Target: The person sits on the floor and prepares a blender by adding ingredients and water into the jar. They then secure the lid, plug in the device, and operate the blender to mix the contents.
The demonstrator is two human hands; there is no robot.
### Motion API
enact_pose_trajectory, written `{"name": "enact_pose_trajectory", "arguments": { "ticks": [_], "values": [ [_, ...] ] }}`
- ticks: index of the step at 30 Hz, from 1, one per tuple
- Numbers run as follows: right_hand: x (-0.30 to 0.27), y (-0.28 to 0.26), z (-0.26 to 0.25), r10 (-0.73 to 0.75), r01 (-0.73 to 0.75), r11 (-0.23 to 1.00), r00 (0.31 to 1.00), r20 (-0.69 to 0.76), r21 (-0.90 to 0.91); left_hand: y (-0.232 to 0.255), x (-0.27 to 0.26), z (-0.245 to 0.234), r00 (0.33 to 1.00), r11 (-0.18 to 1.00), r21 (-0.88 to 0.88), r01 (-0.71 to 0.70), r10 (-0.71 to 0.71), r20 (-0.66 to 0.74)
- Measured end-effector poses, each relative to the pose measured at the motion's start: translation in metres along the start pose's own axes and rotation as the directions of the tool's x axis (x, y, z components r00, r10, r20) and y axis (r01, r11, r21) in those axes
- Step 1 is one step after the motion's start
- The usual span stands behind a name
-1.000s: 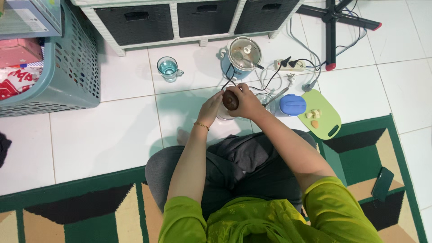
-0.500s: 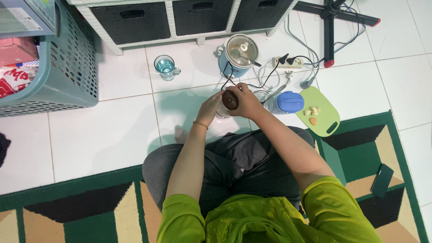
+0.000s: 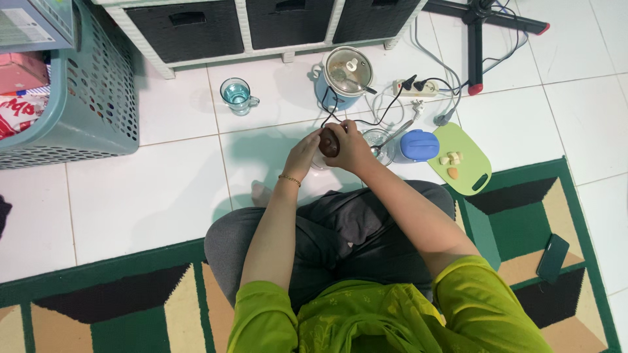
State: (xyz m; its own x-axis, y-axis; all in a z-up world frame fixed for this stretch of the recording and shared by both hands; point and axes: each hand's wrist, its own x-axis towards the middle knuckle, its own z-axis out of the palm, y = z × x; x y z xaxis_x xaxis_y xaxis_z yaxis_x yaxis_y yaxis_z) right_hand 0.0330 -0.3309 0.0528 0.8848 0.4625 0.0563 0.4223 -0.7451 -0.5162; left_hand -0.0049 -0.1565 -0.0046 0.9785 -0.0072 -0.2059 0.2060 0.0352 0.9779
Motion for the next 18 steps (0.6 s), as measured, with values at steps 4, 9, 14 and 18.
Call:
{"name": "enact_pose_trajectory", "arguments": {
  "ticks": [4,9,14,18],
  "values": [
    [0.0,0.0,0.001,0.01,-0.01,1.0,1.0,-0.001,0.004,-0.001,0.0,0.003,1.0,0.999,0.016,0.028,-0.028,0.009],
    [0.002,0.005,-0.004,-0.093,0.091,0.994,0.995,0.022,0.056,-0.007,0.001,0.0,0.998,0.997,0.066,-0.032,0.035,-0.045],
    [0.003,0.015,-0.013,-0.222,0.207,0.967,0.97,0.097,0.146,-0.017,0.004,0.0,0.988,0.987,0.137,-0.087,0.103,-0.112],
    [0.008,0.02,-0.019,-0.251,0.225,0.961,0.954,0.166,0.159,-0.023,0.006,0.001,0.987,0.977,0.19,-0.097,0.118,-0.106]
  ]
}}
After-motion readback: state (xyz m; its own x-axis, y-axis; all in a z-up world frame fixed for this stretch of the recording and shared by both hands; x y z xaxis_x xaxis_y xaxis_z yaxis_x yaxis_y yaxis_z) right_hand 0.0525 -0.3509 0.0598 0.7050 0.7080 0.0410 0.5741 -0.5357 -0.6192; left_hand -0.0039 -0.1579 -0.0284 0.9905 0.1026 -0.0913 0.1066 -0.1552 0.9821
